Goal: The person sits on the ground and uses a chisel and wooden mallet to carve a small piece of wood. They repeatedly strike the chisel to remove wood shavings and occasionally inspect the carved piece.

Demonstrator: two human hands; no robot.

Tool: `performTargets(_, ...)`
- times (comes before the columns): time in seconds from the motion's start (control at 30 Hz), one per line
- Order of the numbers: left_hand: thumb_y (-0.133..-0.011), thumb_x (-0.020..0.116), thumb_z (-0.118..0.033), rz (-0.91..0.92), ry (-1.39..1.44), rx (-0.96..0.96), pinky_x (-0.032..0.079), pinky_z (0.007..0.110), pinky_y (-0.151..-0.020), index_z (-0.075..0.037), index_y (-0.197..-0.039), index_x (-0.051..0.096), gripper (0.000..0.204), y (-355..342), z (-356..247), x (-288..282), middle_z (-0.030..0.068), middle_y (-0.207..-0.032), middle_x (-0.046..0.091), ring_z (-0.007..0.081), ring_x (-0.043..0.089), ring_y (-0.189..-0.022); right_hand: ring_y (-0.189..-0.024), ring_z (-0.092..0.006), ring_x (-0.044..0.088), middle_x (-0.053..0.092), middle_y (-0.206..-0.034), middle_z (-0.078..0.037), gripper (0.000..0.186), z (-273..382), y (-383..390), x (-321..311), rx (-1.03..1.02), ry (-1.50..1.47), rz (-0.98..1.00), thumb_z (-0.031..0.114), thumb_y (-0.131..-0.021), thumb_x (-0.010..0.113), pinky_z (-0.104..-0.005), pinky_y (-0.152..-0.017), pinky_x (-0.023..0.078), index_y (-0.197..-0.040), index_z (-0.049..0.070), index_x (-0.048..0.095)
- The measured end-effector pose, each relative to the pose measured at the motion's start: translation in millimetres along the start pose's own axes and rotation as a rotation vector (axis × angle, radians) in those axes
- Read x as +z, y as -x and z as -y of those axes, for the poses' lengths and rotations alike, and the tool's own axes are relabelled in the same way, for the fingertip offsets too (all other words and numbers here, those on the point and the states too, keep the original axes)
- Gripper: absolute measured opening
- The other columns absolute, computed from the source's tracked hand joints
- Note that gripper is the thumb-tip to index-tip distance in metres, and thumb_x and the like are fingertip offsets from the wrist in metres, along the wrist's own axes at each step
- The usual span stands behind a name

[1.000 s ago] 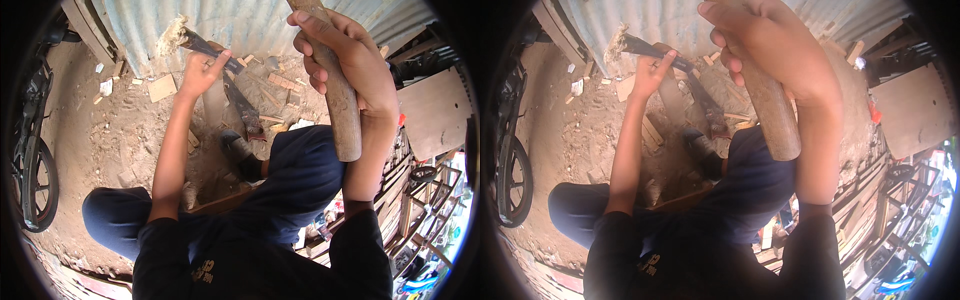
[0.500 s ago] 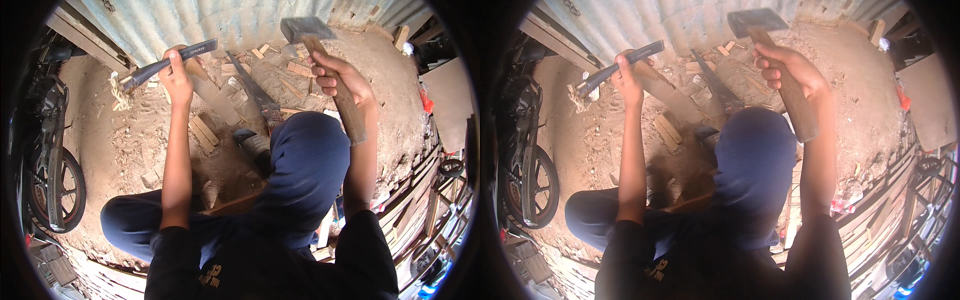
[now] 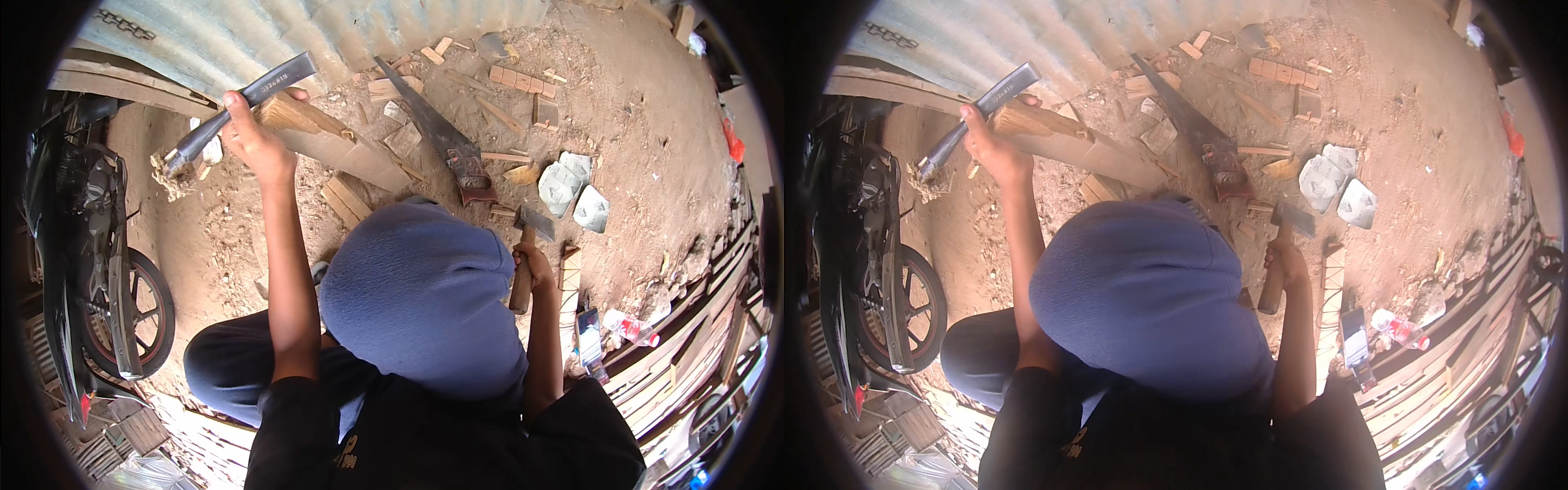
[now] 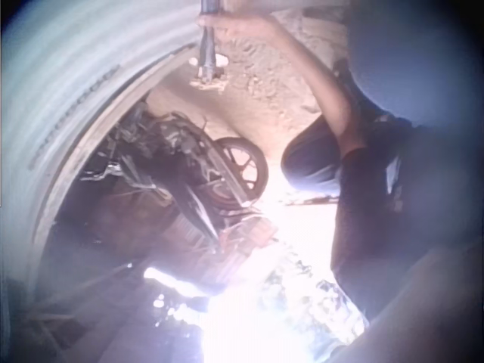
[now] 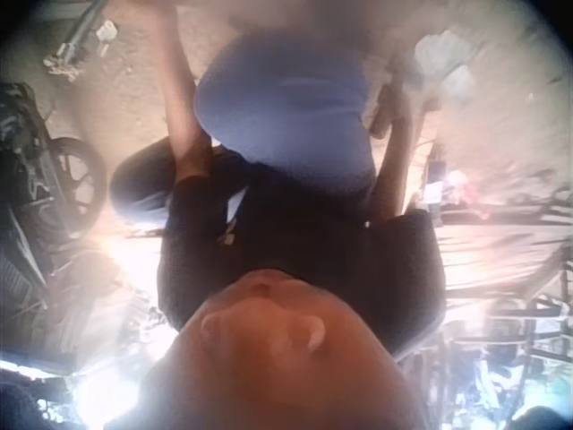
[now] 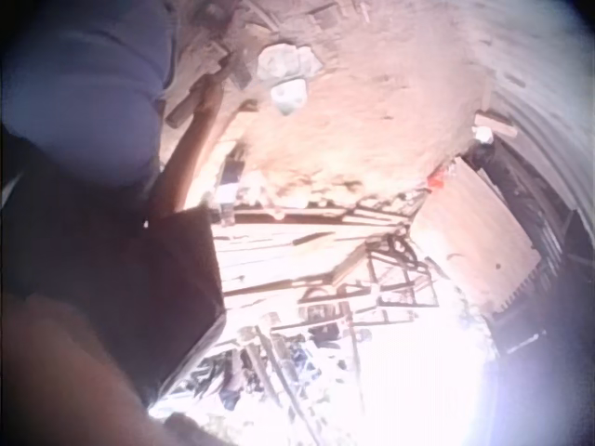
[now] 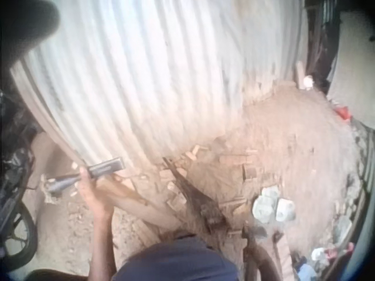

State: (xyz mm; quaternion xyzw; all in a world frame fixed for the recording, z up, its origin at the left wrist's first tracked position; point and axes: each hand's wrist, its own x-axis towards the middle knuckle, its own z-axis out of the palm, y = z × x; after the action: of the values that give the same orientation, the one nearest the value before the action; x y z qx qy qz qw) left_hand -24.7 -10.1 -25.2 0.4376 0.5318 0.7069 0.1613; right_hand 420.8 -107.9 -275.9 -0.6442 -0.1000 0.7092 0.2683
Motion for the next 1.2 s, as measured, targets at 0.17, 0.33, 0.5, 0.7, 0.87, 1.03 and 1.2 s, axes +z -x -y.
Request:
performTargets(0.17, -0.107, 0.033, -0.055, 0.070, -0.024, -0.009, 0.056, 0.040, -0.080, 0.010, -0.104, 0.068, 0.074, -5.6, -4.8, -0.6, 0.0189, -0.079, 0.070, 0.0282, 0.069, -0.079, -0.061, -0.0201, 0.062, 0.063, -0.073, -0.006, 0.028, -23.0, 11.2, 1.9, -0.076, 0.151, -0.052, 0.024, -0.088, 0.068, -0.0338, -0.057, 0.052, -0.096, -0.003, 0.063)
performTargets(0.33, -0.110, 0.038, -0.045, 0.130, 0.108, -0.056, 0.057, 0.036, -0.074, 0.005, -0.096, 0.066, 0.059, -8.0, -4.4, -10.4, 0.0189, -0.075, 0.071, 0.0249, 0.070, -0.072, -0.089, -0.0380, 0.071, 0.070, -0.100, -0.028, 0.040, 25.7, 39.9, 17.6, -0.094, 1.081, -0.109, 0.028, -0.088, 0.068, -0.0449, -0.077, 0.056, -0.111, -0.005, 0.067)
performTargets(0.5, -0.111, 0.042, -0.037, 0.258, 0.053, 0.012, 0.055, 0.035, -0.077, 0.000, -0.091, 0.066, 0.049, -6.1, -10.1, -19.9, 0.0145, -0.078, 0.073, 0.0211, 0.069, -0.074, -0.104, -0.0362, 0.070, 0.070, -0.111, -0.026, 0.046, 144.6, 111.9, 105.8, -0.641, 1.281, 0.181, 0.036, -0.096, 0.066, -0.0421, -0.090, 0.052, -0.126, 0.002, 0.066)
performTargets(0.7, -0.108, 0.051, -0.025, 0.367, 0.108, 0.021, 0.052, 0.028, -0.077, 0.002, -0.090, 0.070, 0.038, 5.4, -25.7, -17.4, 0.0117, -0.080, 0.074, 0.0136, 0.067, -0.075, -0.107, -0.0279, 0.063, 0.064, -0.115, -0.021, 0.069, 279.1, 260.3, 319.2, -1.486, 1.082, 0.554, 0.052, -0.092, 0.064, -0.0375, -0.091, 0.052, -0.130, -0.006, 0.057)
performTargets(0.87, -0.106, 0.055, -0.023, 0.393, 0.041, 0.055, 0.049, 0.027, -0.074, 0.000, -0.087, 0.073, 0.035, 8.1, -33.4, -15.0, 0.0053, -0.077, 0.072, 0.0107, 0.063, -0.073, -0.100, -0.0324, 0.067, 0.069, -0.105, -0.026, 0.077, 250.8, 275.0, 456.2, -1.247, 1.388, 0.739, 0.056, -0.079, 0.075, -0.0424, -0.085, 0.053, -0.125, -0.006, 0.065)
performTargets(1.03, -0.100, 0.065, -0.014, 0.384, 0.149, 0.036, 0.048, 0.025, -0.074, 0.000, -0.089, 0.074, 0.020, 13.4, -30.2, -12.3, 0.0028, -0.078, 0.072, 0.0086, 0.063, -0.076, -0.090, -0.0367, 0.071, 0.072, -0.098, -0.029, 0.075, 211.0, 230.4, 486.4, -1.323, 1.633, 0.835, 0.059, -0.070, 0.080, -0.0468, -0.077, 0.055, -0.102, -0.009, 0.075)
performTargets(1.2, -0.097, 0.070, -0.012, 0.278, 0.054, 0.162, 0.050, 0.026, -0.077, 0.002, -0.099, 0.075, 0.015, 18.3, -17.1, -11.8, 0.0053, -0.089, 0.074, 0.0091, 0.065, -0.082, -0.073, -0.0291, 0.069, 0.070, -0.075, -0.017, 0.051, 220.7, 227.9, 458.2, -1.385, 1.304, 0.681, 0.044, -0.079, 0.070, -0.0421, -0.066, 0.055, -0.087, -0.006, 0.070)
